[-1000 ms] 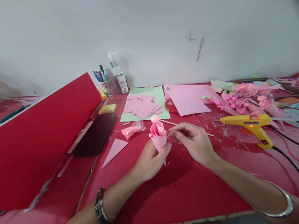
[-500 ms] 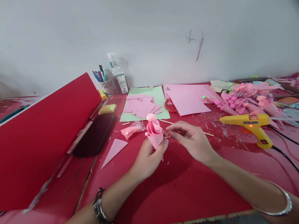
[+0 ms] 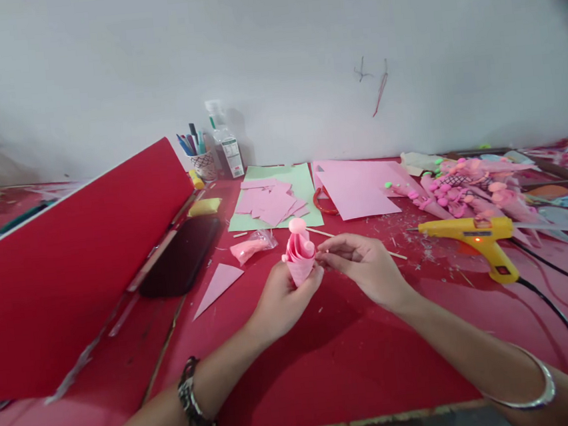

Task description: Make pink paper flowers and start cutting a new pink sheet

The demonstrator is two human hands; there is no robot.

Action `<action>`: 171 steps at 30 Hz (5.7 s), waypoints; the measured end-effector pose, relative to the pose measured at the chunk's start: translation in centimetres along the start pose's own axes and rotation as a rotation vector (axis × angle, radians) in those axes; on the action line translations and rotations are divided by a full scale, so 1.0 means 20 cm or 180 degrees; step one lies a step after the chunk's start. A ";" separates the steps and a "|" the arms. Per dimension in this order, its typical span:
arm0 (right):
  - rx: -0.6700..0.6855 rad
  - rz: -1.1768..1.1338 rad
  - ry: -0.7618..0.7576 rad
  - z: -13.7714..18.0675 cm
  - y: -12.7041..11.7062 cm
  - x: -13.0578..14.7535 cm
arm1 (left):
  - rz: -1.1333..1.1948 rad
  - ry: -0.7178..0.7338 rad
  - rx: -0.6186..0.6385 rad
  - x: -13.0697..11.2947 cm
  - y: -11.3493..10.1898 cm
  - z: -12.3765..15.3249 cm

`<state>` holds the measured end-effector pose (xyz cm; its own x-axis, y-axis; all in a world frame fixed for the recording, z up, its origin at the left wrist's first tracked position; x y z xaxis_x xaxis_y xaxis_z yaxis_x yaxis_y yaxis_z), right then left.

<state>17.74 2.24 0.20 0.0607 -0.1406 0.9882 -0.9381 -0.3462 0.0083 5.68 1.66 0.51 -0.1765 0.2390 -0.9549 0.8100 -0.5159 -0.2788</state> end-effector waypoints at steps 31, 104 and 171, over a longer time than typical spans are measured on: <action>0.0055 -0.0499 0.0132 -0.01 -0.01 -0.04 | -0.0120 -0.0081 0.0261 0.02 0.02 0.00; -0.0147 -0.0146 -0.0083 0.00 -0.03 0.00 | 0.0033 -0.0255 0.1006 0.05 0.08 0.01; 0.1114 -0.0197 -0.0505 0.04 0.08 0.15 | 0.0524 -0.0134 0.2017 0.01 0.14 0.05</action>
<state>16.70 0.56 3.03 0.1912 -0.2418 0.9513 -0.7596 -0.6503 -0.0126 7.46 -0.53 -0.53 -0.1106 0.0898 -0.9898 0.3441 -0.9309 -0.1229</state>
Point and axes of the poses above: each hand's wrist, its own z-axis away from the middle knuckle, its own y-axis out of the palm, x = y × z, the point moved 6 cm from there along -z, towards the middle knuckle, and after that the axes turned 14 degrees about x, right-handed, at the moved point
